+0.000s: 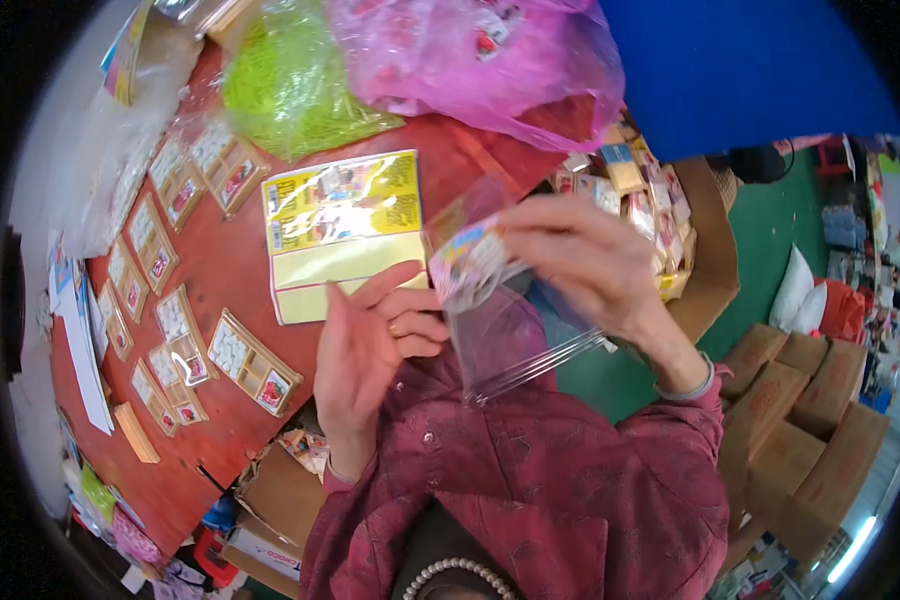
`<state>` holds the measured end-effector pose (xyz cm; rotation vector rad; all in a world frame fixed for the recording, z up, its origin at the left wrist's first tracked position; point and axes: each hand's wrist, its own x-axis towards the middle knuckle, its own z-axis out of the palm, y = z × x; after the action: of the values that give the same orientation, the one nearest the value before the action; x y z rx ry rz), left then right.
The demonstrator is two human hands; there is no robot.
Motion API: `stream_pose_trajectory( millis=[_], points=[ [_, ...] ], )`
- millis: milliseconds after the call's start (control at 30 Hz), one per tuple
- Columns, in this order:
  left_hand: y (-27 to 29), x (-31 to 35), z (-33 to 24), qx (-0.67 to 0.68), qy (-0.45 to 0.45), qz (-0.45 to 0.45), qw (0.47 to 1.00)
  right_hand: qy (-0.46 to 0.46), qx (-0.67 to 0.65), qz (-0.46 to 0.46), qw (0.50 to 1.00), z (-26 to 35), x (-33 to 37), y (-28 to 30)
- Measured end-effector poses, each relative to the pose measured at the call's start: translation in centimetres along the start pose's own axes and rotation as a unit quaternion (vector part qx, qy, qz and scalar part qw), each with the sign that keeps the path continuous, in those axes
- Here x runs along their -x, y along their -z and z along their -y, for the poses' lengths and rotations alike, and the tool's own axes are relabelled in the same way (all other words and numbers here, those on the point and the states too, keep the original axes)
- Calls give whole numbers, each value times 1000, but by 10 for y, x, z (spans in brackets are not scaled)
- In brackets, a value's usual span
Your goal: Applying stickers and labels to small plastic toy trays containing white blocks.
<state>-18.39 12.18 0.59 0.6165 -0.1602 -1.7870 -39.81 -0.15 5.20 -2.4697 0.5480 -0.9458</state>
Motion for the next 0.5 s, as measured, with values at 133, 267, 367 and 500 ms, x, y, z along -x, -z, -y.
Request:
stream_pose_trajectory(
  millis=[133,267,367,500],
  points=[
    [-10,-28,30,24,95,-31,995,-81,-30,37,996,15,52,-16],
    [-5,-44,65,-19,127,-84,988,-145,-89,-14,985,5,101,-20],
    [6,-48,101,-47,134,-112,984,-338,-216,-90,912,9,128,-19],
    [30,-66,134,-161,135,-147,967,-567,-414,-62,710,6,165,-37]
  ],
)
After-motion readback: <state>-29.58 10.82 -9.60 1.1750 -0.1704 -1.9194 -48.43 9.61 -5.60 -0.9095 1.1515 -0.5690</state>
